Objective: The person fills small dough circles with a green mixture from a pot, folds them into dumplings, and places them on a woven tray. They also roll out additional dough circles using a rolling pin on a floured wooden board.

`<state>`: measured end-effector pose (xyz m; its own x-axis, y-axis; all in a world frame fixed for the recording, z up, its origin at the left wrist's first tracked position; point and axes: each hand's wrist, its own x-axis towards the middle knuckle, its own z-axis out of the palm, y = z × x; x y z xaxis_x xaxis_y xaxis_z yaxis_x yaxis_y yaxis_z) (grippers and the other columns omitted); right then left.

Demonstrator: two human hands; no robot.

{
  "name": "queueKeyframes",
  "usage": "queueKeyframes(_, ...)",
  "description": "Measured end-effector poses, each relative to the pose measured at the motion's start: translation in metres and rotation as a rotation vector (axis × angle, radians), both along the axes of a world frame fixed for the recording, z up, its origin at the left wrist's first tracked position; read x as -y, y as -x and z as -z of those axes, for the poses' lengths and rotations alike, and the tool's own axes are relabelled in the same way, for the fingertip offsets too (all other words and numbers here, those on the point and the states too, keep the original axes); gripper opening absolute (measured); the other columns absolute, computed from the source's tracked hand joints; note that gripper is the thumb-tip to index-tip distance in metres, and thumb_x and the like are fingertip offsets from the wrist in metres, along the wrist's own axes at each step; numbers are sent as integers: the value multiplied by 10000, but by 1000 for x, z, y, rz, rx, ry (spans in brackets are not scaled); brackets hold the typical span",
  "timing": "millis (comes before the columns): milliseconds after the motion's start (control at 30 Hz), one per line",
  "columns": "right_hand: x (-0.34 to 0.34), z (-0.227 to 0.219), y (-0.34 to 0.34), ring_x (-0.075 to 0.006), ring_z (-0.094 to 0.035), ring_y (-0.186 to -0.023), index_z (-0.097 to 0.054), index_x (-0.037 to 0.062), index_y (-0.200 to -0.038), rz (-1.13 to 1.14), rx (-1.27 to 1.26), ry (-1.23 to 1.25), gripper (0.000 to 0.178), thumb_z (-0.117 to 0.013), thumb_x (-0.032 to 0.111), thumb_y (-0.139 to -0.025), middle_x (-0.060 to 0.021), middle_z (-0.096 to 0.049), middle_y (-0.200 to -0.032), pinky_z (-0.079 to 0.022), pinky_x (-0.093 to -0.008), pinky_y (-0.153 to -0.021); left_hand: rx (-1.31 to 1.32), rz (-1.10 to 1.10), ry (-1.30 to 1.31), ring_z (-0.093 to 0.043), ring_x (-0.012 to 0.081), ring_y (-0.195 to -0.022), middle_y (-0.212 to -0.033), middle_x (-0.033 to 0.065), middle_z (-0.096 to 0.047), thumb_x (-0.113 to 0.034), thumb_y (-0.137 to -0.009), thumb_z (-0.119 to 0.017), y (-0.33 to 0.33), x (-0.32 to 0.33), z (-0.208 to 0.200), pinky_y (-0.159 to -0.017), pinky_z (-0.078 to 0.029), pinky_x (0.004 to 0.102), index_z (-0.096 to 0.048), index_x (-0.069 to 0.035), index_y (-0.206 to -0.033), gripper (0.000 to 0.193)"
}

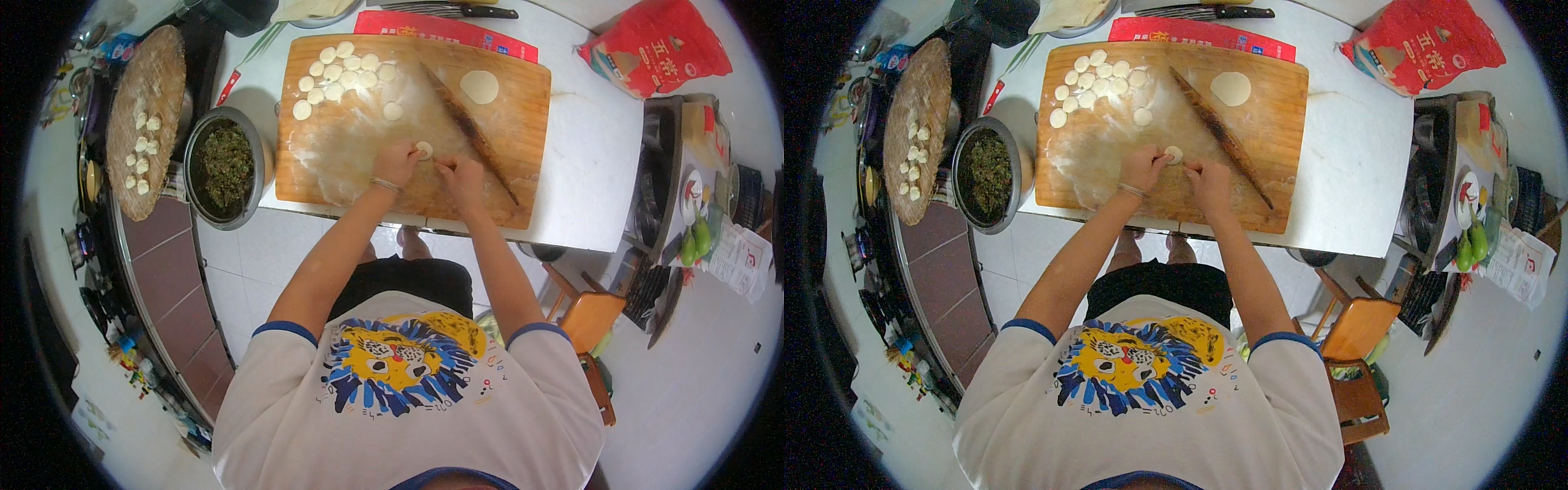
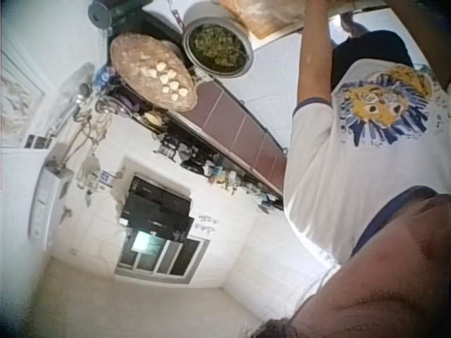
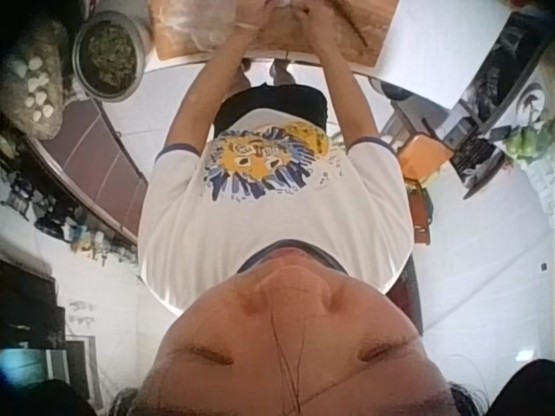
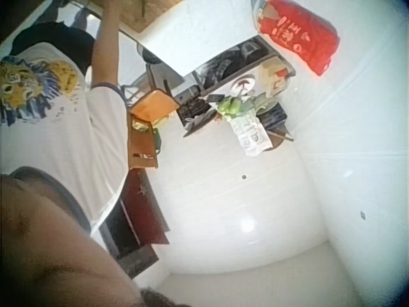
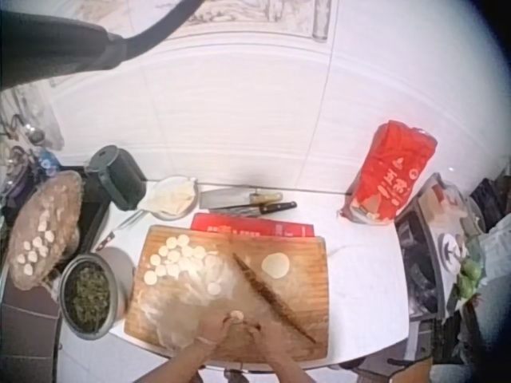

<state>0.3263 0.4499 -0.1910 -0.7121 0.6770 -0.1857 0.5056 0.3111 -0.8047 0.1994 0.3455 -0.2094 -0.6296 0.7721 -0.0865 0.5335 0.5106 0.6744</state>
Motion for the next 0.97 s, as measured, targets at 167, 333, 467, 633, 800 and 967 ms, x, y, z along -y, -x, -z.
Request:
queueKeyframes(167,-3,-3,-3,-332,-614,-686,-667,13,-783,31,134,-37,157,-649,168,-760,-164,-634,-732,-477,-400,-629,113,-28,-26,-582,339,-707,-775,161,-594,-232,-798,-603,0,0,-17,-628,-463,402,-599,-13,-816,220)
queueKeyframes(333,-1,21,-10,-333,-613,-739,-670,28,-802,13,-22,-207,185,-653,207,-758,-169,-638,-773,-472,-410,-670,-62,93,-286,-583,359,-701,-850,179,-596,-206,-819,-578,-4,3,5,-637,-470,414,-607,6,-892,225)
queueKeyframes(467,-1,6,-8,-337,-610,-761,-672,31,-814,-17,56,-107,194,-667,212,-743,-177,-639,-803,-469,-412,-690,-78,55,-139,-599,330,-707,-794,165,-618,-202,-828,-593,-6,7,15,-615,-474,389,-615,-43,-912,181)
queueKeyframes(633,-1,-4,0,-334,-612,-752,-673,28,-802,-11,226,-33,211,-691,223,-721,-179,-639,-792,-468,-410,-671,32,-1,2,-586,337,-699,-745,158,-601,-210,-804,-592,-5,-1,-7,-611,-465,419,-597,-51,-861,169)
queueKeyframes(800,3,10,-4,-342,-595,-731,-661,33,-807,-44,103,-208,168,-641,195,-767,-169,-622,-781,-465,-424,-654,-89,-33,-112,-586,340,-694,-765,153,-604,-169,-800,-598,0,8,-10,-612,-466,413,-585,-42,-861,141)
queueKeyframes(967,7,15,-8,-319,-605,-780,-655,37,-847,-97,68,-288,143,-603,161,-799,-150,-636,-849,-470,-393,-689,-198,10,-185,-576,359,-789,-865,187,-595,-123,-797,-586,3,33,12,-695,-471,400,-589,-45,-925,149)
